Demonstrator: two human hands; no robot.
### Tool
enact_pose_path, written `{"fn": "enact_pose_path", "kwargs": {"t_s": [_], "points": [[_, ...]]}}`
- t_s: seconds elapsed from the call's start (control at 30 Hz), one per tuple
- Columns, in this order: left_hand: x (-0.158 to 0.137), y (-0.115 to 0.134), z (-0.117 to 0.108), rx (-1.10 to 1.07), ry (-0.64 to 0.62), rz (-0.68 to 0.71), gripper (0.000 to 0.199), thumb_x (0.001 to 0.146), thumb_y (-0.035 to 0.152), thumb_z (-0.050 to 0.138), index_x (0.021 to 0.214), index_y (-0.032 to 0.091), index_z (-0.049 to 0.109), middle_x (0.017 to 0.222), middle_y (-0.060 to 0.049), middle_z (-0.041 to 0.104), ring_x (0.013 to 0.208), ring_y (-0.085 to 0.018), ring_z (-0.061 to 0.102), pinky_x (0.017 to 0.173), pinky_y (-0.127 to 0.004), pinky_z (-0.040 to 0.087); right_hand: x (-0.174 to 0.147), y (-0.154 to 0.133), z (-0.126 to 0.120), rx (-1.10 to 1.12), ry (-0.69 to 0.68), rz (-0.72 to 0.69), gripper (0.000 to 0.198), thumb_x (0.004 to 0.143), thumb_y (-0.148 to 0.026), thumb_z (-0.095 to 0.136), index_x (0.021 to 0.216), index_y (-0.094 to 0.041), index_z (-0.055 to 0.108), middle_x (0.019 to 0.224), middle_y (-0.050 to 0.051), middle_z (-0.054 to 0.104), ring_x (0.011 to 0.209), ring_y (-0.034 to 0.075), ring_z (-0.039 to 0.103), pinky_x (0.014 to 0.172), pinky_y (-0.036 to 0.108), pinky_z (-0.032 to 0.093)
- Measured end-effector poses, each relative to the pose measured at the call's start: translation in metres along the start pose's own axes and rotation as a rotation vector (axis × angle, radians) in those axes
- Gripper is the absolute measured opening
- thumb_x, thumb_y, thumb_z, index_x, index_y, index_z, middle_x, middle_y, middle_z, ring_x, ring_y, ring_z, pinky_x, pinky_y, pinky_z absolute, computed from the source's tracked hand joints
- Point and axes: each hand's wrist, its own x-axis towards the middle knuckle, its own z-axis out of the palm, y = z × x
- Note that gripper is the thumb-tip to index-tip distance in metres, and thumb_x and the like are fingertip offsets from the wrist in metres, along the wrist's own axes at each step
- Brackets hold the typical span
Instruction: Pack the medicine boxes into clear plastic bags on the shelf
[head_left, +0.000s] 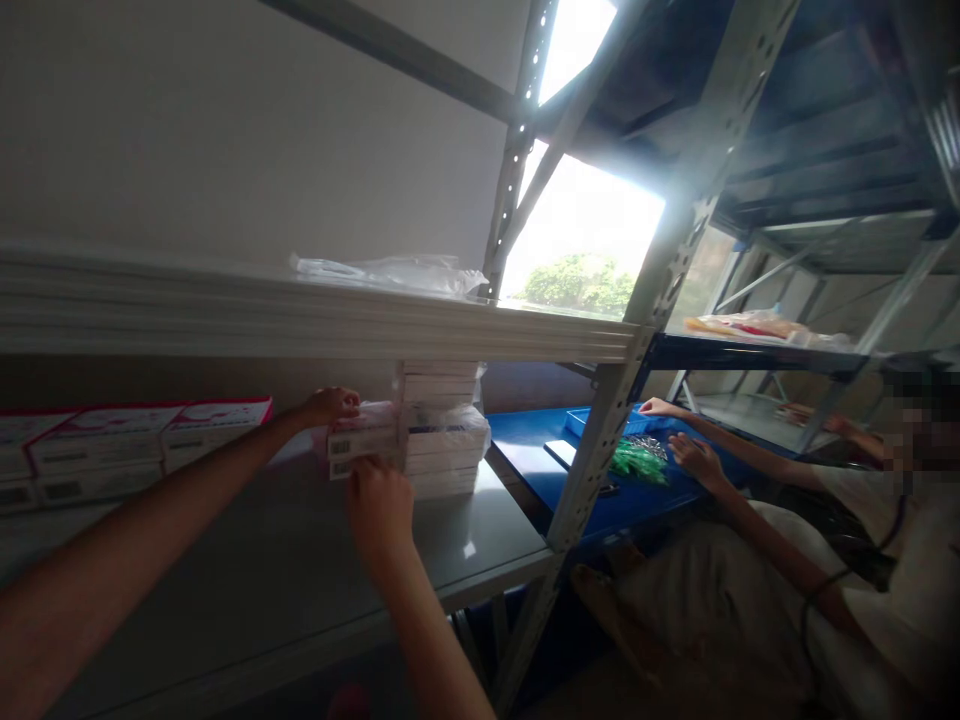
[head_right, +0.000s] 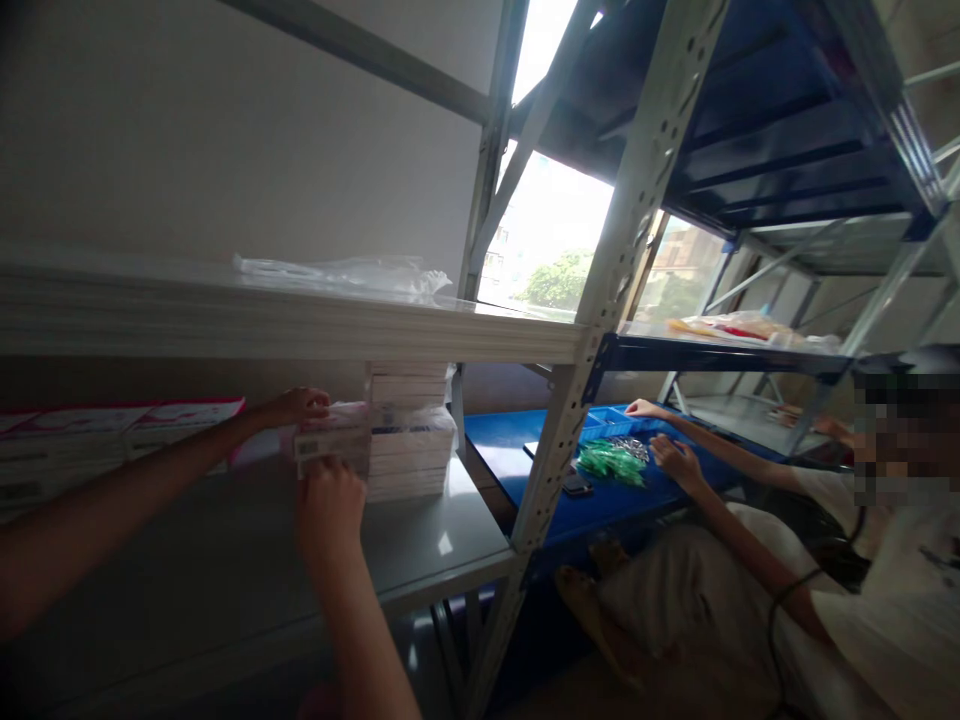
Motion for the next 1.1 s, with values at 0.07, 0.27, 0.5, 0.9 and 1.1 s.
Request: {"fn": "enact_pose_path", "kwargs": {"t_s": [0.07, 0.27, 0.5, 0.9, 1.1], "points": [[-0.001, -0.004, 0.0, 0.01, -0.022, -0.01, 0.027, 0.079, 0.037, 0.054, 0.085, 0.015, 0.069, 0.076, -0.002, 0.07, 0.071, -0.018, 0.063, 0.065, -0.023, 0.039, 0.042, -0.004, -0.012, -0.147, 0.04, 0.009, 0.025, 0.093, -0.016, 0.041, 0.104, -0.022, 0.063, 0.103, 0.007, 0.065, 0.094, 0.02, 0.061, 0.071, 0.028, 0.049], [-0.002, -0.012, -0.01, 0.014, -0.009, -0.02, 0.03, 0.076, 0.039, 0.052, 0.086, 0.019, 0.072, 0.083, -0.005, 0.073, 0.078, -0.021, 0.065, 0.07, -0.026, 0.041, 0.11, 0.015, 0.013, -0.394, -0.046, -0.138, 0.041, 0.094, -0.016, 0.038, 0.135, -0.018, 0.041, 0.12, 0.014, 0.056, 0.109, 0.023, 0.051, 0.08, 0.036, 0.048], [-0.021, -0.005, -0.04, 0.065, 0.019, -0.095, 0.027, 0.075, 0.039, 0.058, 0.082, 0.019, 0.074, 0.082, -0.008, 0.072, 0.082, -0.025, 0.063, 0.076, -0.031, 0.04, 0.122, 0.003, 0.031, -0.403, -0.038, -0.123, 0.024, 0.096, -0.026, 0.042, 0.1, -0.019, 0.064, 0.104, 0.01, 0.064, 0.102, 0.023, 0.054, 0.083, 0.038, 0.043], [-0.164, -0.013, -0.103, -0.121, 0.071, 0.015, 0.022, 0.078, 0.039, 0.06, 0.083, 0.019, 0.069, 0.082, -0.002, 0.069, 0.079, -0.018, 0.058, 0.077, -0.029, 0.038, 0.063, -0.099, 0.03, -0.178, -0.057, -0.206, 0.02, 0.09, -0.033, 0.053, 0.102, -0.026, 0.066, 0.091, 0.005, 0.07, 0.091, 0.019, 0.061, 0.08, 0.03, 0.042], [-0.229, -0.024, -0.086, -0.133, 0.048, -0.082, 0.016, 0.08, 0.034, 0.057, 0.082, 0.019, 0.064, 0.082, -0.004, 0.065, 0.085, -0.021, 0.057, 0.077, -0.03, 0.04, 0.031, -0.123, 0.057, -0.119, -0.146, -0.238, 0.021, 0.088, -0.034, 0.055, 0.099, -0.021, 0.068, 0.089, 0.007, 0.07, 0.091, 0.021, 0.062, 0.084, 0.032, 0.04]]}}
